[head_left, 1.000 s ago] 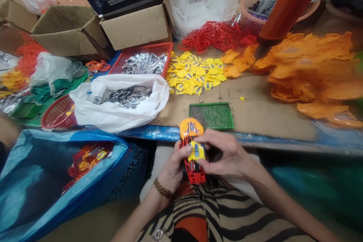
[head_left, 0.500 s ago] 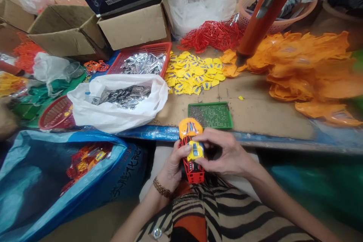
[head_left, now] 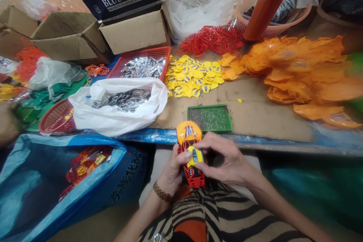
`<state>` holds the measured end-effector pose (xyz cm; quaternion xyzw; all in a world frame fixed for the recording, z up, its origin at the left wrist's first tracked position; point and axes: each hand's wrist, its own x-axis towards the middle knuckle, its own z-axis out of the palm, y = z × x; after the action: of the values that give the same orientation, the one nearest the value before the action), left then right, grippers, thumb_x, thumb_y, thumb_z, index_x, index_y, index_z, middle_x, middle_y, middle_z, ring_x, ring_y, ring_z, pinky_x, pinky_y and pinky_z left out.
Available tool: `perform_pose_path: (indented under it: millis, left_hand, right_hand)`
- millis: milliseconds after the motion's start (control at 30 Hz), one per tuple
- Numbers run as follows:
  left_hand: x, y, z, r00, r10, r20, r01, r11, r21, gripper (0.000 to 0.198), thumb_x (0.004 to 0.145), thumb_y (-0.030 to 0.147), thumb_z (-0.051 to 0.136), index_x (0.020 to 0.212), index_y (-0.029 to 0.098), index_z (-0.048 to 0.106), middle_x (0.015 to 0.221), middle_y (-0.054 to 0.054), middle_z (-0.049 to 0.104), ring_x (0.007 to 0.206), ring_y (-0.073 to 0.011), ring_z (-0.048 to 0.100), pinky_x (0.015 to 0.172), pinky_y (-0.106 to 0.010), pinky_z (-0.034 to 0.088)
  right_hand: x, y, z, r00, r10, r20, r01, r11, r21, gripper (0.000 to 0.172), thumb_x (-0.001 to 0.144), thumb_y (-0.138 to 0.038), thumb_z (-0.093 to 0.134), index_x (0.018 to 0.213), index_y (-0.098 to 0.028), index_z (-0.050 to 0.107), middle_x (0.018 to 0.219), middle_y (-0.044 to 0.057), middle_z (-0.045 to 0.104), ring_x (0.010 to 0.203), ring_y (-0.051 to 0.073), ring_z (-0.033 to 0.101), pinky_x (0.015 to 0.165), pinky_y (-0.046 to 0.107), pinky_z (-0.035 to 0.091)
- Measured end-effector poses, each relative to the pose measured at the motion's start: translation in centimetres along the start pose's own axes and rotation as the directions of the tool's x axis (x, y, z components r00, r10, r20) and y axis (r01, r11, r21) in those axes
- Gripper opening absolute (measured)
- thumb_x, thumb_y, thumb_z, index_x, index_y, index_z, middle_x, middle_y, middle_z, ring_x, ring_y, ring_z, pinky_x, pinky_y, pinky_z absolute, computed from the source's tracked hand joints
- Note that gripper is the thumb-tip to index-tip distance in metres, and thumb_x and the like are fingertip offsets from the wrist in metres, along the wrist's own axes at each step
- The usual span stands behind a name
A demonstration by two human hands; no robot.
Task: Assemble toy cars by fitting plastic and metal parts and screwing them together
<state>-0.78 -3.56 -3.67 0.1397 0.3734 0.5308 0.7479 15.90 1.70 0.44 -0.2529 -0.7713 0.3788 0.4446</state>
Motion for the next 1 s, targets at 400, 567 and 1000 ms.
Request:
perform_pose_path:
  millis: [400, 567, 1000]
  left_hand:
    - [-0.2, -0.1, -1.1, 0.998, -0.059, 0.024, 0.06, 0.998, -0.023, 0.053, 0.067, 0.029, 0.082, 0.115, 0.016, 0.063, 0.097, -0.006, 0.075, 0.086, -0.0246, 0.072, 0.077, -0.033, 0.059]
    - [-0.4, 0.4, -0.3, 0.997, -0.079, 0.025, 0.079, 0.997, -0.003, 0.057, 0.064, 0.031, 0.084, 0.114, 0.014, 0.063, 0.099, -0.008, 0.075, 0.093, -0.0295, 0.072, 0.085, -0.037, 0.058]
    - [-0.7, 0.9, 0.8, 0.996, -0.086, -0.013, 0.086, 0.996, 0.001, 0.046, 0.07, 0.038, 0.08, 0.106, 0.013, 0.069, 0.099, -0.01, 0.076, 0.102, -0.0332, 0.07, 0.091, -0.041, 0.055]
  right_hand:
    - [-0.1, 0.3, -0.2, 0.998, -0.062, 0.027, 0.063, 0.996, -0.065, 0.028, 0.077, -0.016, 0.074, 0.104, -0.014, 0.064, 0.083, 0.005, 0.067, 0.074, 0.016, 0.059, 0.065, 0.031, 0.049]
    - [-0.4, 0.3, 0.0, 0.997, -0.067, 0.024, 0.069, 0.994, -0.08, 0.028, 0.078, -0.018, 0.075, 0.103, -0.016, 0.063, 0.086, 0.005, 0.068, 0.076, 0.017, 0.06, 0.067, 0.032, 0.048]
    - [-0.2, -0.2, 0.6, 0.996, -0.059, 0.06, 0.07, 0.978, -0.195, 0.025, 0.079, -0.018, 0.068, 0.103, -0.018, 0.061, 0.081, 0.003, 0.066, 0.072, 0.017, 0.058, 0.065, 0.032, 0.042]
